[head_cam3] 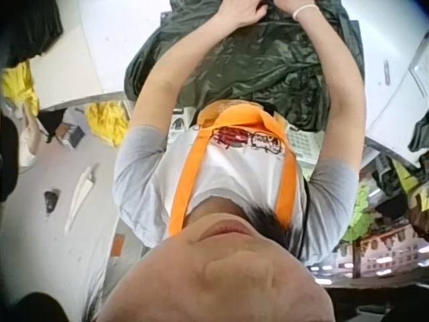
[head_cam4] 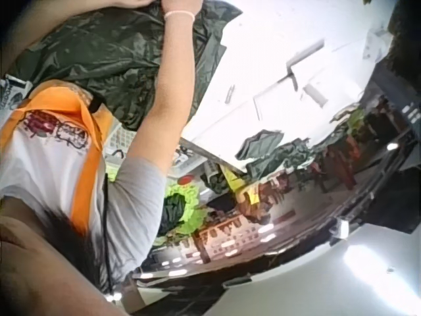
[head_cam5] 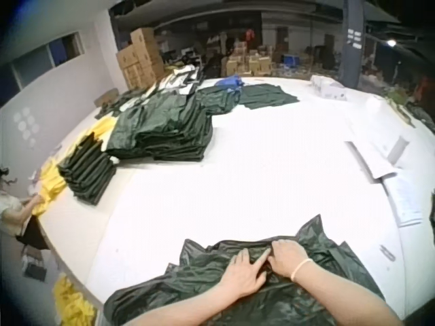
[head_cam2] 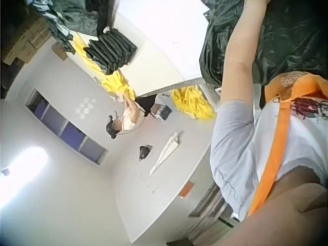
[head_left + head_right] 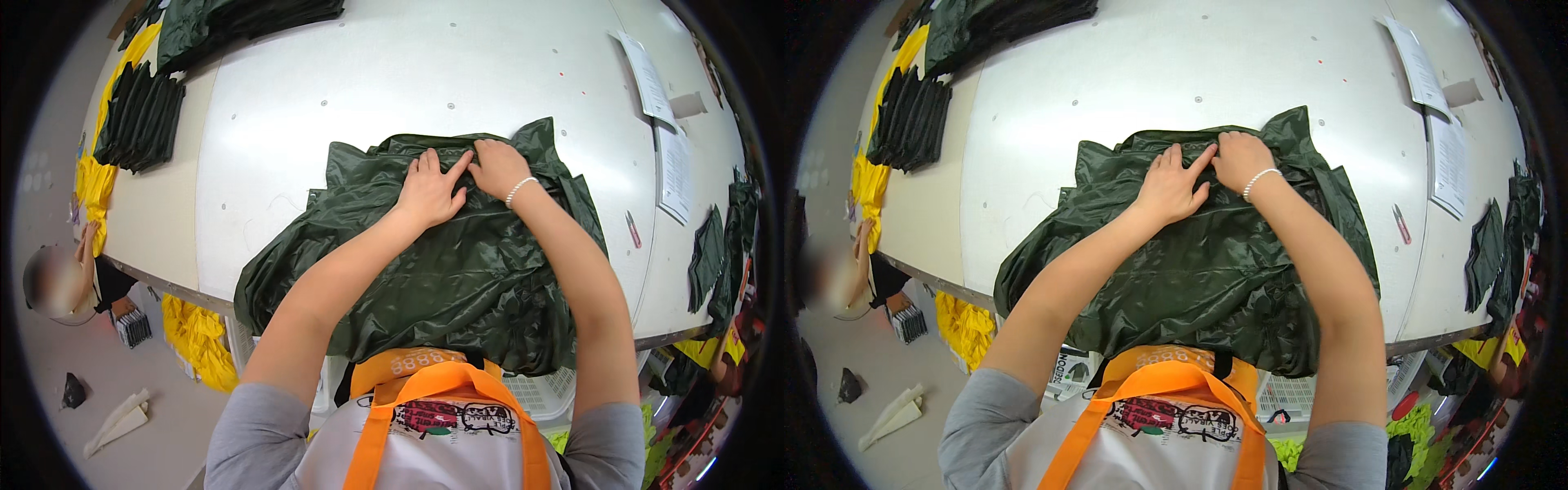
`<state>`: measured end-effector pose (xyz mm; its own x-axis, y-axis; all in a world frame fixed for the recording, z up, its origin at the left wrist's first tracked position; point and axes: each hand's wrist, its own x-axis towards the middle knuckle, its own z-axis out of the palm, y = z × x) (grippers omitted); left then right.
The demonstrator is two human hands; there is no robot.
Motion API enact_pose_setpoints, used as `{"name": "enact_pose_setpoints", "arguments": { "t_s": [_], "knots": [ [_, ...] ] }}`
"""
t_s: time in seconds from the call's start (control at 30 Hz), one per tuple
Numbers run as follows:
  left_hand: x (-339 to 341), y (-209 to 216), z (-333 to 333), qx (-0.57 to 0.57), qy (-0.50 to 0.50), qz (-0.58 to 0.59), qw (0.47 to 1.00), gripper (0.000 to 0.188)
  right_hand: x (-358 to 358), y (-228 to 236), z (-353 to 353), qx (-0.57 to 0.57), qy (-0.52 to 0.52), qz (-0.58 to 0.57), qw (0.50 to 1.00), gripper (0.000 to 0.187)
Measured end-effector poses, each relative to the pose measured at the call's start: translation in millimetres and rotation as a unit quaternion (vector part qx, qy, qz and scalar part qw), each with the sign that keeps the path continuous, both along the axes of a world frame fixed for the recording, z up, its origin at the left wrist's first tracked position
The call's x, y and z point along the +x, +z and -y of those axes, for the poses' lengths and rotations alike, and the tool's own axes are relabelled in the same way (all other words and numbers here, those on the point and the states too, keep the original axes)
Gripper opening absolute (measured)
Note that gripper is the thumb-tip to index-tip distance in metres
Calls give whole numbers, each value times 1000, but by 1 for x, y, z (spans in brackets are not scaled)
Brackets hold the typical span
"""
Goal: The person folds a green raincoat on a white table. They smooth the fabric, fold the sleeves inward, fold the body in half, and then fold it into a compact rectangle. The folded jacket is placed on a stack of similar jackets.
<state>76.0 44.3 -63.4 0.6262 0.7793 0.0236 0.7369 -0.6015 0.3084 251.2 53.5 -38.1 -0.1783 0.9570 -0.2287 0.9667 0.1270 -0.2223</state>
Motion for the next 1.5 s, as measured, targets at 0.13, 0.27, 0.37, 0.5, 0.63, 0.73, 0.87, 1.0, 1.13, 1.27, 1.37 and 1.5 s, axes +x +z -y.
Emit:
{"name": "enact_pose_setpoints", "arguments": {
  "t_s": [0.13, 0.27, 0.37, 0.5, 0.63, 0.73, 0.87, 1.0, 1.13, 1.27, 1.37, 1.5],
  "knots": [
    [39, 10, -10, 71, -8, -111, 991, 52, -1, -24, 0, 74, -4, 32, 997, 19],
    [46, -11, -4, 15, -54, 113, 992, 51, 12, -21, 7, 88, -4, 8, 996, 27],
    [45, -14, -2, 76, -64, 100, 990, 53, 17, -12, 15, 105, 27, 10, 994, 26],
    [74, -9, -4, 41, -33, -19, 998, 57, 7, -17, 28, 134, 10, 49, 990, 27],
    [83, -16, -8, 57, 37, 78, 995, 56, 42, -9, 20, 112, -19, -214, 970, 31],
    [98, -15, -8, -17, 98, 134, 986, 40, 82, -14, 23, 205, -103, -196, 953, 33],
    [115, -14, -13, -30, 144, 97, 984, 29, 97, -44, 18, 154, -105, -130, 974, 34],
    [120, -23, -14, 12, 164, 73, 984, 27, 92, -47, 7, 174, -154, -190, 954, 29],
    [139, -17, -31, -85, 274, 80, 955, 34, 92, -50, -8, 163, -140, -190, 958, 8],
    [149, -10, -39, -121, 303, 68, 943, 35, 92, -47, -7, 182, -154, -221, 946, 5],
    [146, -4, -50, -218, 315, 110, 917, 32, 89, -38, -7, 234, -158, -224, 933, 4],
    [131, -12, -63, -302, 291, 210, 883, 30, 88, -26, -7, 225, -147, -240, 933, 5]
  ]
}}
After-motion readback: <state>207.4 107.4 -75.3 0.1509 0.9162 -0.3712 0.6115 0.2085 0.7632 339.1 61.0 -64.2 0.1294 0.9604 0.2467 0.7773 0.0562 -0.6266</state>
